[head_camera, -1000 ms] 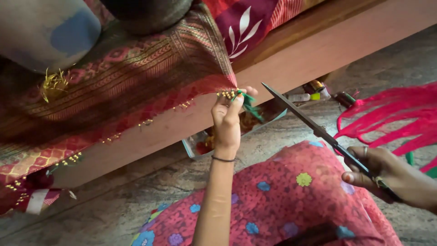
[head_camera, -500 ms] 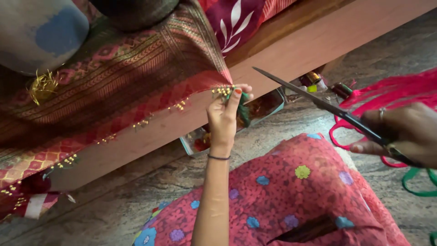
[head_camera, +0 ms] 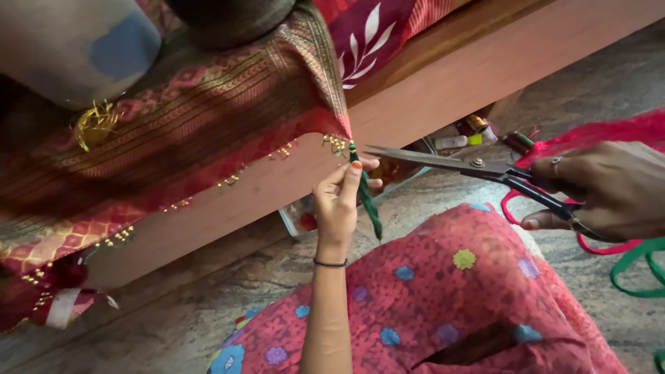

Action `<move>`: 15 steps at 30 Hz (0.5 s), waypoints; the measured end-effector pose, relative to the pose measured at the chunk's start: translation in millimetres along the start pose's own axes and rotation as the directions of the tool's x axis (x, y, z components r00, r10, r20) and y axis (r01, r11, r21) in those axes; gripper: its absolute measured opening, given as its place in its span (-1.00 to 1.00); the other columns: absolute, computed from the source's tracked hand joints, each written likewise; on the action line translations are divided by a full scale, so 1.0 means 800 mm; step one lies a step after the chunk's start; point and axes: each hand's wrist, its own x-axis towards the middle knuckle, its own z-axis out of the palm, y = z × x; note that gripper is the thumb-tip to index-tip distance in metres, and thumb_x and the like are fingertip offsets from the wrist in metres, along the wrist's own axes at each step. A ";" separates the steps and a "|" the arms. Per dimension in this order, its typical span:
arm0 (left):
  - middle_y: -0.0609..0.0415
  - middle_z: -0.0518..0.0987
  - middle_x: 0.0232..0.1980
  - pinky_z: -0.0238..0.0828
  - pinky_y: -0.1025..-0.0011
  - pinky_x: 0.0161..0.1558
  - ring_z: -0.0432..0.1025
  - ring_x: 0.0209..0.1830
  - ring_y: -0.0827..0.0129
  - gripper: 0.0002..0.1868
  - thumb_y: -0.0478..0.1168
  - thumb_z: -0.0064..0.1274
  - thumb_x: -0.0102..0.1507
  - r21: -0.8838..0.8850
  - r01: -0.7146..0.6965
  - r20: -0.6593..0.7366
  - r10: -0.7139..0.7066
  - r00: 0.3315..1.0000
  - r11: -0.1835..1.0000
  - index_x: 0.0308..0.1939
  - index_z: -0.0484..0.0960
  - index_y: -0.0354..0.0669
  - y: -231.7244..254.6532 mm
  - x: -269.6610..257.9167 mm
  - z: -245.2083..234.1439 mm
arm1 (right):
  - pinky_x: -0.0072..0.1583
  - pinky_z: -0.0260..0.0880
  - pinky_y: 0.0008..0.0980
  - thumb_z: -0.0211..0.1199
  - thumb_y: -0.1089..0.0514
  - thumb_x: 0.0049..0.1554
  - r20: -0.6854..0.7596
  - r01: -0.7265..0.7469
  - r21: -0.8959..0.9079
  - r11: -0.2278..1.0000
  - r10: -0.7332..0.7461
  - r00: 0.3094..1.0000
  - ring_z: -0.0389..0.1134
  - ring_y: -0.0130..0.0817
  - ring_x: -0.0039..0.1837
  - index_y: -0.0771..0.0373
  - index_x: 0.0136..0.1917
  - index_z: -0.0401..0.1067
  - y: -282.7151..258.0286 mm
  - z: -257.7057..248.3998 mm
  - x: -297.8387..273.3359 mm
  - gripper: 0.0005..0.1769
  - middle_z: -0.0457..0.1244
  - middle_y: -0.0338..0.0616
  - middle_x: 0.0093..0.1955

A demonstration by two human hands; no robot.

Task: Tying and trimming decorative tassels on a sari's border.

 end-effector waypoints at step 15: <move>0.03 0.71 -0.12 0.53 0.51 -0.18 0.60 -0.28 0.44 -0.70 -0.25 -0.09 0.46 -0.015 0.017 0.033 -0.016 0.999 1.000 -0.07 0.68 -0.45 -0.008 -0.001 -0.020 | -0.11 0.46 -0.05 0.13 -0.70 -0.13 0.077 -0.007 -0.113 0.994 0.016 0.997 0.50 -0.16 -0.30 -0.15 0.22 0.50 -0.052 -0.075 0.008 -0.13 0.38 -0.12 -0.37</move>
